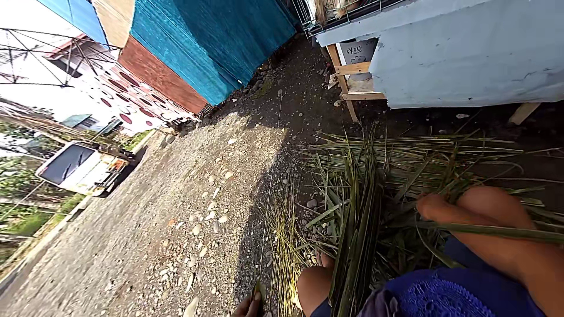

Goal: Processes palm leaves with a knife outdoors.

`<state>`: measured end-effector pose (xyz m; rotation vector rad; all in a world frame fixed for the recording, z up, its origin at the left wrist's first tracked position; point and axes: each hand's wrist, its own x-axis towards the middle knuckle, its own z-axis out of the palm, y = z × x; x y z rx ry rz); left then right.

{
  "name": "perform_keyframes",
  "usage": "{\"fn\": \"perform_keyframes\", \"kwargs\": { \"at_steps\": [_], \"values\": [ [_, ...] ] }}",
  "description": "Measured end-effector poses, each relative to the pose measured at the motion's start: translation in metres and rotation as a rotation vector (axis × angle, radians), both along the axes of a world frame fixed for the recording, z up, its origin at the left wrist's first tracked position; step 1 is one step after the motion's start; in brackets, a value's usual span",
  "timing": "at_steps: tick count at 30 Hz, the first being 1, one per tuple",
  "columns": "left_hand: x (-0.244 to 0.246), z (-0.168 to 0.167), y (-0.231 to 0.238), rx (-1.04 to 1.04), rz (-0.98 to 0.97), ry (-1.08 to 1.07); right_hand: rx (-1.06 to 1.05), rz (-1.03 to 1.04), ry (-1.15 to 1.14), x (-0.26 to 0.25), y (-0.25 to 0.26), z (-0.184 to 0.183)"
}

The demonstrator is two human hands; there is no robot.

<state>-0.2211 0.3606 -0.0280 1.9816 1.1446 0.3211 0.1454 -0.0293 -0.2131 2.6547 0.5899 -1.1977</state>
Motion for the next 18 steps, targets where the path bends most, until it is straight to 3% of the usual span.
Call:
{"fn": "perform_keyframes", "kwargs": {
  "at_steps": [4,7,12,18],
  "values": [
    [0.014,0.016,-0.016,-0.003,-0.005,-0.039,0.042,0.258,0.082,-0.001,0.009,0.035],
    [0.019,0.015,-0.024,0.000,-0.038,-0.042,0.038,0.379,0.121,0.003,0.018,0.040],
    [0.021,0.009,-0.032,-0.050,-0.071,-0.054,0.163,0.428,0.214,-0.004,0.017,0.017],
    [0.034,0.015,-0.041,-0.065,-0.100,-0.137,0.318,0.421,0.278,-0.049,0.016,0.018]
  ]
}}
